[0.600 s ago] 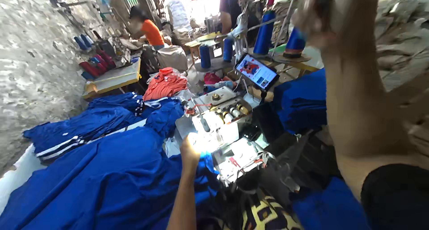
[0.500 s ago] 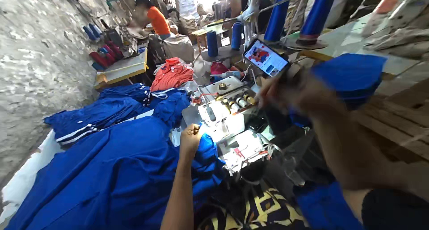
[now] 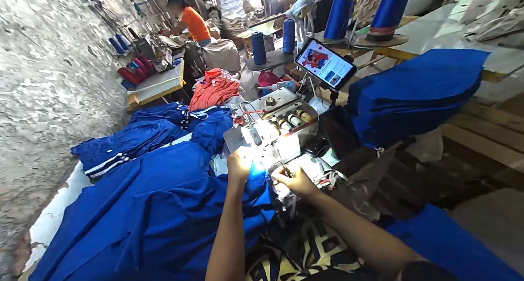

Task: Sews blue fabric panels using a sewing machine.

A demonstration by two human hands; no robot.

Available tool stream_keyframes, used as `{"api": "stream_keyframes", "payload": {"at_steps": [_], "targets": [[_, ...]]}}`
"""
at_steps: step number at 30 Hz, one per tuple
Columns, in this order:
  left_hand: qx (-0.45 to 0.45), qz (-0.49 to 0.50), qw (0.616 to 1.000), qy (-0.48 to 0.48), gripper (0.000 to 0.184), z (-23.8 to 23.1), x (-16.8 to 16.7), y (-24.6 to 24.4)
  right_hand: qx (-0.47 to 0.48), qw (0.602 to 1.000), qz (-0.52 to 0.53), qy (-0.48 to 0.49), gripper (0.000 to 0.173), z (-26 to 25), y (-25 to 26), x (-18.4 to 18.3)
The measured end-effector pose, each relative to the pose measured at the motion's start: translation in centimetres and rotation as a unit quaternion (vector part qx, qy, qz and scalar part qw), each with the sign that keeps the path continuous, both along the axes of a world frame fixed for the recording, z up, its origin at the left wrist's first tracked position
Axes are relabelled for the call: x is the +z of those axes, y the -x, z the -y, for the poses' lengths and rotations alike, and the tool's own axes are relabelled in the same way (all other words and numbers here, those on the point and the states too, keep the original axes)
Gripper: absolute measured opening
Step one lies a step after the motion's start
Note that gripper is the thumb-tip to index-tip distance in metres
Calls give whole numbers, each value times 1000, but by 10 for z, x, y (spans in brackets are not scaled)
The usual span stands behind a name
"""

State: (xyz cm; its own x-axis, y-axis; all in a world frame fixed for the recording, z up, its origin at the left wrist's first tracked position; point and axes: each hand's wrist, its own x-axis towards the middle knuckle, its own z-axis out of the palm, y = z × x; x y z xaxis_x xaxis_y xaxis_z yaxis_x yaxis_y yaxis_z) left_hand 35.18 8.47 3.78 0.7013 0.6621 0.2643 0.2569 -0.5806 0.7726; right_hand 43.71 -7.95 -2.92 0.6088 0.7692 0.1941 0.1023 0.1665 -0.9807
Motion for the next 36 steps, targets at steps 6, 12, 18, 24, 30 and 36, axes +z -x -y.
{"api": "stream_keyframes", "payload": {"at_steps": [6, 12, 18, 24, 30, 36], "targets": [[-1, -3, 1000, -1, 13, 2, -2, -3, -76, 993, 81, 48, 26, -2, 3, 0], [-4, -26, 999, -42, 16, 14, 8, 2, -123, 981, 150, 23, 23, -16, 6, -2], [20, -39, 999, -30, 14, 2, -3, -1, -14, 988, -153, 30, 13, -7, -11, 4], [68, 27, 991, -111, 12, 11, -19, -8, -42, 990, -137, 15, 15, -6, -9, -5], [85, 38, 993, -74, 10, 5, -19, -7, -47, 993, -112, 6, 11, -5, -8, -5], [106, 104, 958, -244, 12, 38, -7, 14, 29, 999, -23, -37, 5, 6, 0, -5]]}}
